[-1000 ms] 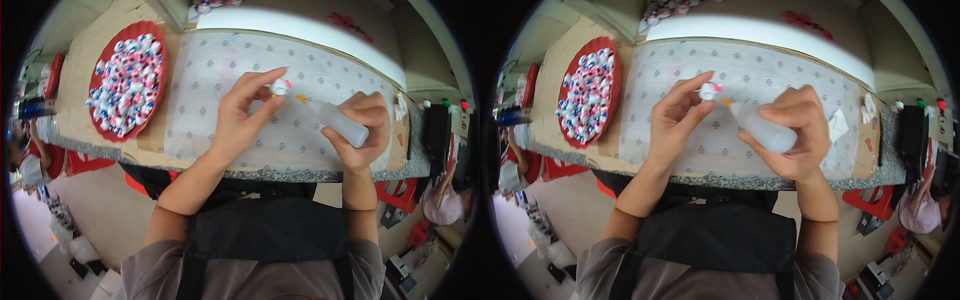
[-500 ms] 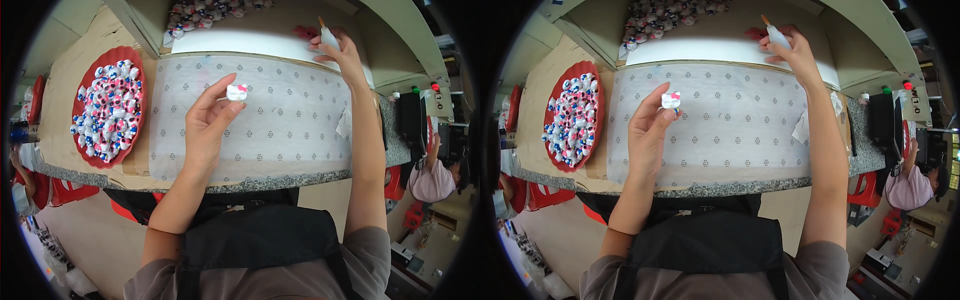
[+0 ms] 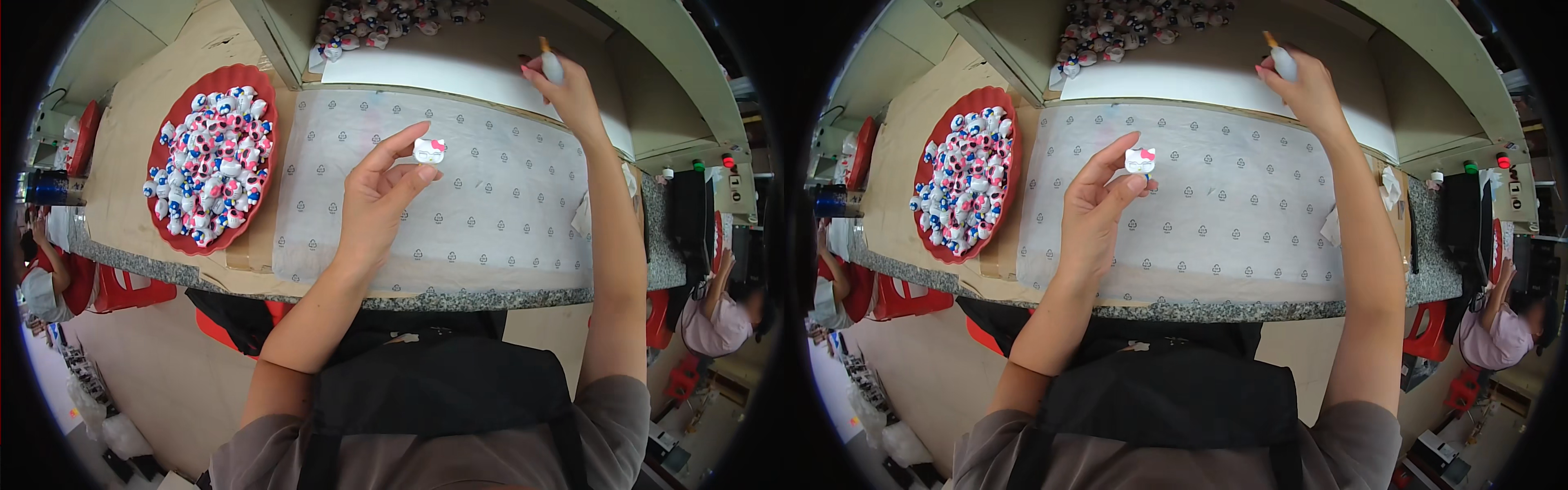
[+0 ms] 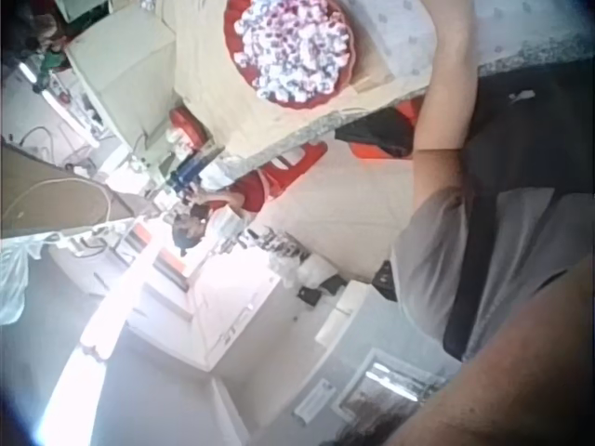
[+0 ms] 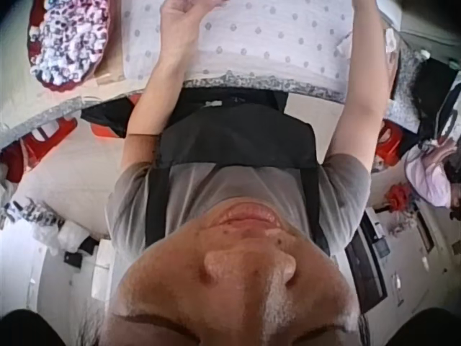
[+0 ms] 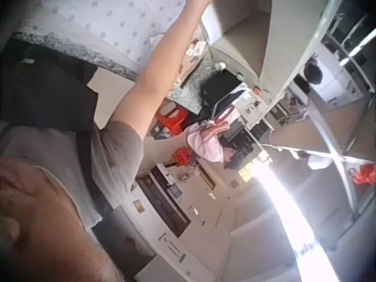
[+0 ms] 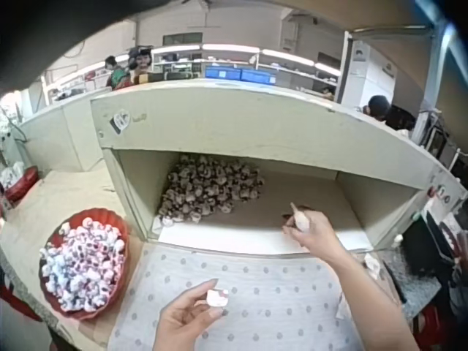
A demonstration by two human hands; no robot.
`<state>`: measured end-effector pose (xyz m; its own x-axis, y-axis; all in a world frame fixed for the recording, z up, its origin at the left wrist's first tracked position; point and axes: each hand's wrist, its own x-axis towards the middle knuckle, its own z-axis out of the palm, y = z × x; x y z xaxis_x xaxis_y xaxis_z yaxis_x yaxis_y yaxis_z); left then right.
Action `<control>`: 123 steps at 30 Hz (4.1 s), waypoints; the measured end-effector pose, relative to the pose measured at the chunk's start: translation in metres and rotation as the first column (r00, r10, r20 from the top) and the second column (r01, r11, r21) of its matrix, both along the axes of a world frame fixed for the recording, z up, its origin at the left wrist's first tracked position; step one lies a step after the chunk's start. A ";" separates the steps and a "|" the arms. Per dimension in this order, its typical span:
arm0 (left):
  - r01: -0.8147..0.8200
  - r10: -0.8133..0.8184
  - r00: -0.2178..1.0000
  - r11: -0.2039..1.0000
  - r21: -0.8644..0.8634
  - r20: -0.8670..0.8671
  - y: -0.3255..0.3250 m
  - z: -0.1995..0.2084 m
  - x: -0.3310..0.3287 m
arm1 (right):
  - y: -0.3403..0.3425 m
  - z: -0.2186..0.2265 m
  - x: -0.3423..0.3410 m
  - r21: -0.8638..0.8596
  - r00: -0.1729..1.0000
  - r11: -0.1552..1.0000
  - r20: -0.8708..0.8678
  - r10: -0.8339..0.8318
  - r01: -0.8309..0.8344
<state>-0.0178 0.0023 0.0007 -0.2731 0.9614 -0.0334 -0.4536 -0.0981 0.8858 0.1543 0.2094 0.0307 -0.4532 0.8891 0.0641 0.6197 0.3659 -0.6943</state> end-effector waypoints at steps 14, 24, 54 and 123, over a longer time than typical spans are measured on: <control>0.230 -0.230 0.973 0.972 0.045 -0.006 -0.001 -0.003 0.017 | -0.123 -0.015 -0.009 -0.257 0.877 0.937 -0.472 0.093 -0.238; 0.153 -0.145 0.983 0.986 0.065 -0.110 -0.002 -0.007 0.023 | -0.127 -0.019 -0.010 -0.166 0.863 0.953 -0.483 0.146 -0.254; 0.281 -0.270 0.951 0.958 0.056 -0.152 -0.003 -0.004 0.022 | -0.113 -0.016 0.011 -0.619 0.812 0.633 -0.583 0.025 -0.464; 0.093 -0.069 0.941 0.994 0.056 -0.331 -0.006 -0.005 0.027 | -0.134 -0.031 0.000 -0.069 0.785 0.939 -0.571 0.240 -0.338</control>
